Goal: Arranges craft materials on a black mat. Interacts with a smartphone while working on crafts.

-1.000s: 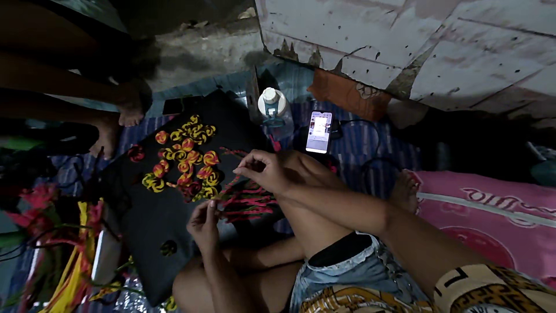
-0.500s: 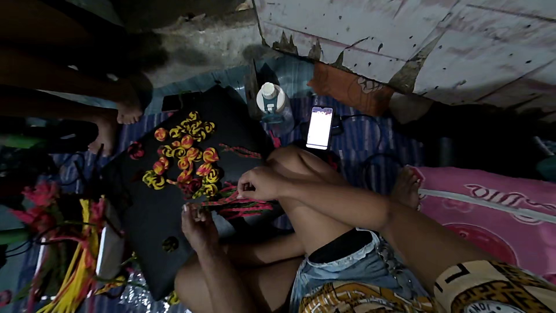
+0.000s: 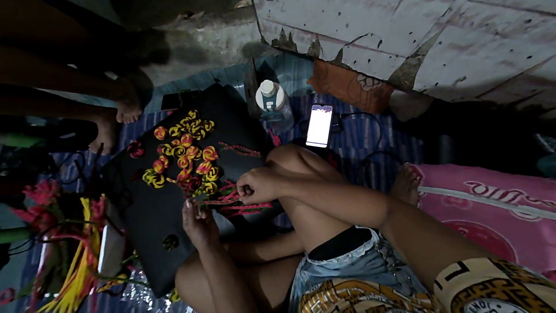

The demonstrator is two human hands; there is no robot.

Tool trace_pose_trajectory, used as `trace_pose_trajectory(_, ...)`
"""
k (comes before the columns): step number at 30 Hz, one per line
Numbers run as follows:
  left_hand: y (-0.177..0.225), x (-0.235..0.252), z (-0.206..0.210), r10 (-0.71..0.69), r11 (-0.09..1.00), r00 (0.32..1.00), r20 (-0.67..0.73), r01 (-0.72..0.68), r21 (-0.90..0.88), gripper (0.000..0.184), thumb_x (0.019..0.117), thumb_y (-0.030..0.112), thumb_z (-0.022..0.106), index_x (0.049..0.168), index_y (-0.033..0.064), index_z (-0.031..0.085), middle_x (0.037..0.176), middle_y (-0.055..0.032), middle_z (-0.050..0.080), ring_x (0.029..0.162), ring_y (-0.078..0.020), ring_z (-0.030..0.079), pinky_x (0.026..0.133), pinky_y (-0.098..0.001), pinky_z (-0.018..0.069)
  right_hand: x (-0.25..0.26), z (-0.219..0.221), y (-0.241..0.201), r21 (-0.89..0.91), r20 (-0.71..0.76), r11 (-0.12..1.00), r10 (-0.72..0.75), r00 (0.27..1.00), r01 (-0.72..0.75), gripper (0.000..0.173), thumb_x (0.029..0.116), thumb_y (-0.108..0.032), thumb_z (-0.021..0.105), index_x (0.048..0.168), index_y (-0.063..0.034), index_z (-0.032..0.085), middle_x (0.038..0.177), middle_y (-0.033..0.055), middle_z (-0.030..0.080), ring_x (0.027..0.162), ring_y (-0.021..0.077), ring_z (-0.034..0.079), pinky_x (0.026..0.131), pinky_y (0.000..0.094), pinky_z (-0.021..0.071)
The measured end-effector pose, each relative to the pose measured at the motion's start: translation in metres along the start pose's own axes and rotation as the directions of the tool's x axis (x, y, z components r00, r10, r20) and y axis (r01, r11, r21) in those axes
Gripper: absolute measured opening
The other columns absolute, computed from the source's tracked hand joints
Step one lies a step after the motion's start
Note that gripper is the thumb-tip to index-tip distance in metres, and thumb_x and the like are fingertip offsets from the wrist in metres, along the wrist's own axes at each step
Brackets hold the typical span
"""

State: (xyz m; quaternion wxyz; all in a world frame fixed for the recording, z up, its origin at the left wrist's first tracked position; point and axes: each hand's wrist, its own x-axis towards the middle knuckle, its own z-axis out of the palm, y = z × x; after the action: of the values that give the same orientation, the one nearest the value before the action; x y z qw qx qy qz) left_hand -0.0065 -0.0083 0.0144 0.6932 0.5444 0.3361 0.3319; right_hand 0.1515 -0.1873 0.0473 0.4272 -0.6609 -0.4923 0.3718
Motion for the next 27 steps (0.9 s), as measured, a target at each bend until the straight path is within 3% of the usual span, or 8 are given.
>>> trace_pose_trajectory(13, -0.0012, 0.0011, -0.0027, -0.019, 1.0, 1.0, 0.006, 0.019, -0.019, 0.031, 0.1119, 0.018, 0.029, 0.103, 0.0198, 0.059, 0.062, 0.0179, 0.051, 0.047, 0.0073, 0.044, 0.047, -0.0082, 0.0392, 0.0, 0.0038, 0.003, 0.037, -0.116, 0.996, -0.073, 0.991, 0.078, 0.022, 0.0979, -0.014, 0.066, 0.104, 0.0075, 0.07, 0.095, 0.0197, 0.068, 0.086, 0.0281, 0.064, 0.081, 0.044, 0.0506)
trace_pose_trajectory(27, -0.0039, 0.0035, -0.0064, -0.014, 1.0, 1.0, 0.015, 0.014, -0.019, 0.032, 0.112, 0.019, 0.029, 0.101, 0.0216, 0.059, 0.064, 0.0183, 0.052, 0.048, 0.0081, 0.044, 0.047, -0.0081, 0.039, 0.0007, 0.0035, 0.0032, 0.032, -0.114, 0.995, -0.087, 0.99, 0.091, 0.023, 0.0989, -0.015, 0.066, 0.104, 0.0067, 0.07, 0.093, 0.0178, 0.068, 0.083, 0.0256, 0.063, 0.079, 0.0425, 0.0505)
